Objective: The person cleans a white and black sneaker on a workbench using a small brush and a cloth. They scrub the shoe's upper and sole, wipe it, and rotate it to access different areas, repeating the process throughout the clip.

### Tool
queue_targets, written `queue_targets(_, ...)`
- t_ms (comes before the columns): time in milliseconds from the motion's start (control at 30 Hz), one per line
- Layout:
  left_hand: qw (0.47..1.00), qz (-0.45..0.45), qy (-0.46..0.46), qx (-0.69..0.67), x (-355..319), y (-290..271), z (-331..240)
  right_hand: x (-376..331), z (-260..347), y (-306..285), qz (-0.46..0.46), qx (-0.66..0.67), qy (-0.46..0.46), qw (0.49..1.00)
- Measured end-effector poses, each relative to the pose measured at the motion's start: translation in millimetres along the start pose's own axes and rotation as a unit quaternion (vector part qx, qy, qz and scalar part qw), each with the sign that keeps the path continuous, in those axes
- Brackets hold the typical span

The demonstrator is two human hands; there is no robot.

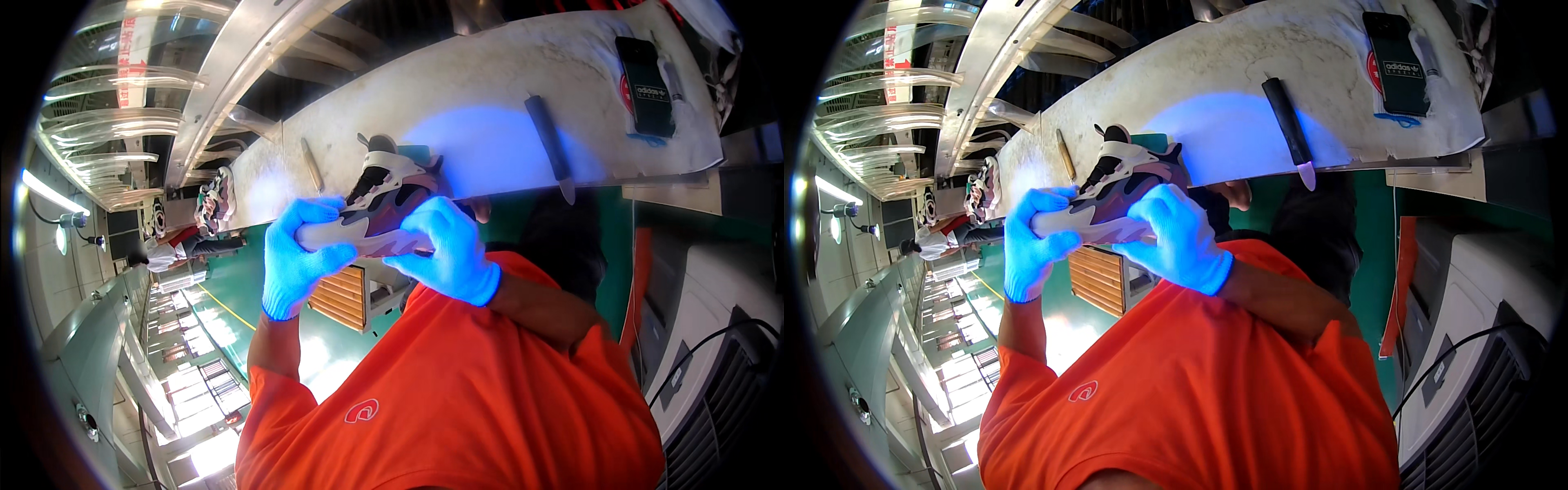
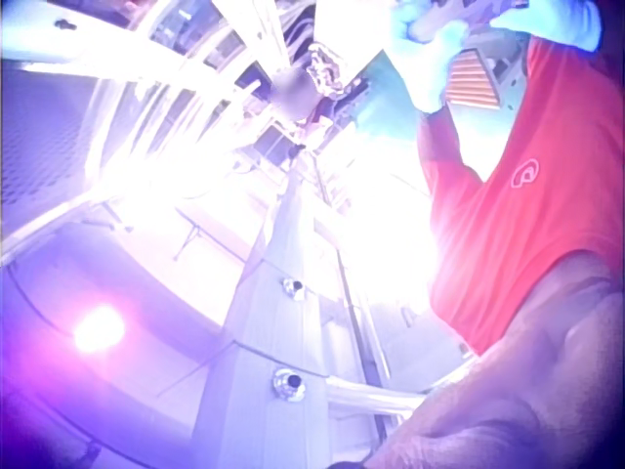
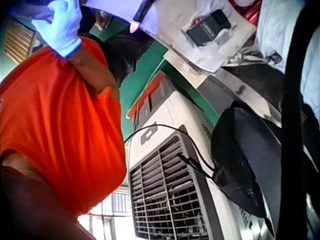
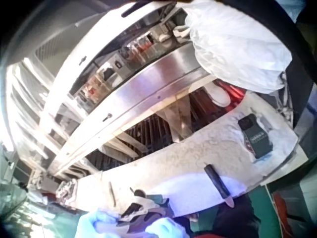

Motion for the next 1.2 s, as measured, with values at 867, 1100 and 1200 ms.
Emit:
queue_targets(867, 0.971, 0.18, -0.15, 0.049, 52.8, -43.3, 11.7, 32.4, -18.5, 28.1, 0.135, -0.013, 0.072, 0.988)
queue_targets(1100, 0.894, 0.252, -0.189, 0.32, 71.5, -10.0, -14.9, 25.4, -20.6, 34.5, 0.148, -0.034, 0.061, 0.987)
queue_targets(1200, 0.886, 0.257, -0.248, 0.296, 74.1, 5.1, -15.3, 23.9, -21.7, 38.8, 0.143, -0.03, 0.065, 0.987)
Point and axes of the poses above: each hand's wrist, its own x-axis towards the middle knuckle, its own y-axis out of the palm, z = x × y, the point moved 4 cm from there along x, towards the middle knuckle, and after that the axes turned 7 degrees about -y, right-handed, at the moved point
